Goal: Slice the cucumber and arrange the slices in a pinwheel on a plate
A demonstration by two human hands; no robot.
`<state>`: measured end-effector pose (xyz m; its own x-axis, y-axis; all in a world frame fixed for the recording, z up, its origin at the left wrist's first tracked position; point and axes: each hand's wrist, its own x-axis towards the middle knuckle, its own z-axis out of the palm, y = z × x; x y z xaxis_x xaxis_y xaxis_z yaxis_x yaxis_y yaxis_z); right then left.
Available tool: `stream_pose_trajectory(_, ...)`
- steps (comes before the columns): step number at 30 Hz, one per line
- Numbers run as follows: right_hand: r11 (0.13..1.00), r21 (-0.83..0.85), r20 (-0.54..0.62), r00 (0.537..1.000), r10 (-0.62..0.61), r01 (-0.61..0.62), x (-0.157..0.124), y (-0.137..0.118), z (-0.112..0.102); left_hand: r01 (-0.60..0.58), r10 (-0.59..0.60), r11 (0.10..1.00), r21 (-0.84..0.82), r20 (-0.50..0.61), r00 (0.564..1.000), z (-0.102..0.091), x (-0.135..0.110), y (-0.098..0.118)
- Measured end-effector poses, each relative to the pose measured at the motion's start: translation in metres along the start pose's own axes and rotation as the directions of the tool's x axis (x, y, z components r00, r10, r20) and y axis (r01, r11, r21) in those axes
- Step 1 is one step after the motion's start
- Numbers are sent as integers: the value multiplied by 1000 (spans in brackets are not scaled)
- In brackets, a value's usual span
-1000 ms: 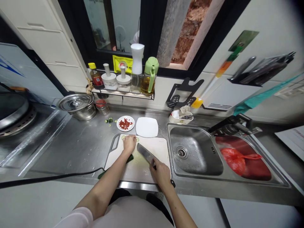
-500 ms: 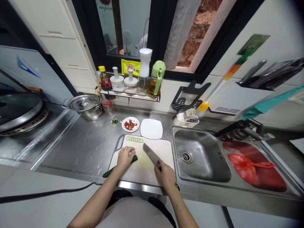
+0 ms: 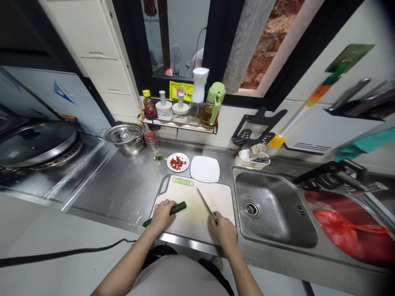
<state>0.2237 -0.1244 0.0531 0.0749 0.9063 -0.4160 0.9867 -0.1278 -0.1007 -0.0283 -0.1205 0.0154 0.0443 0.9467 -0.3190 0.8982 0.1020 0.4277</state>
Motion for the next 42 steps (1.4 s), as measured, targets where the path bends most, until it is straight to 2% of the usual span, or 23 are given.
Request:
stream_pose_trajectory(5,1000,11,21,1000,1,-1,3,2,0,-44,42,997,-62,-34,999,5,3,-6)
stream_pose_trajectory(8,1000,10,29,1000,-9,9,4,2,2,-22,11,994,-103,-104,995,-2,9,-13)
stream_pose_trajectory(11,1000,17,28,1000,-12,12,5,2,4,64,-91,989,-134,-208,974,-20,24,-26)
stream_pose_trajectory(14,1000,22,35,999,-11,11,5,1,4,228,-263,964,-140,-329,907,-41,47,-43)
stream_pose_trajectory(16,1000,17,35,999,-13,13,6,0,3,320,-349,937,-140,-346,871,-52,62,-54)
stream_pose_trajectory(18,1000,9,29,1000,-13,12,7,1,3,360,-384,923,-135,-347,856,-59,75,-63)
stream_pose_trajectory(22,1000,-4,21,1000,9,-9,10,4,2,417,-433,900,-123,-349,831,-62,91,-72)
stream_pose_trajectory(31,1000,-19,33,999,4,-4,12,1,0,430,-439,897,-105,-331,835,-49,104,-70)
stream_pose_trajectory(36,1000,-2,45,999,6,-6,12,1,-3,402,-409,911,-91,-315,857,-52,103,-72)
stream_pose_trajectory(42,1000,16,54,998,10,-11,13,1,-3,409,-420,907,-106,-329,846,-53,95,-71)
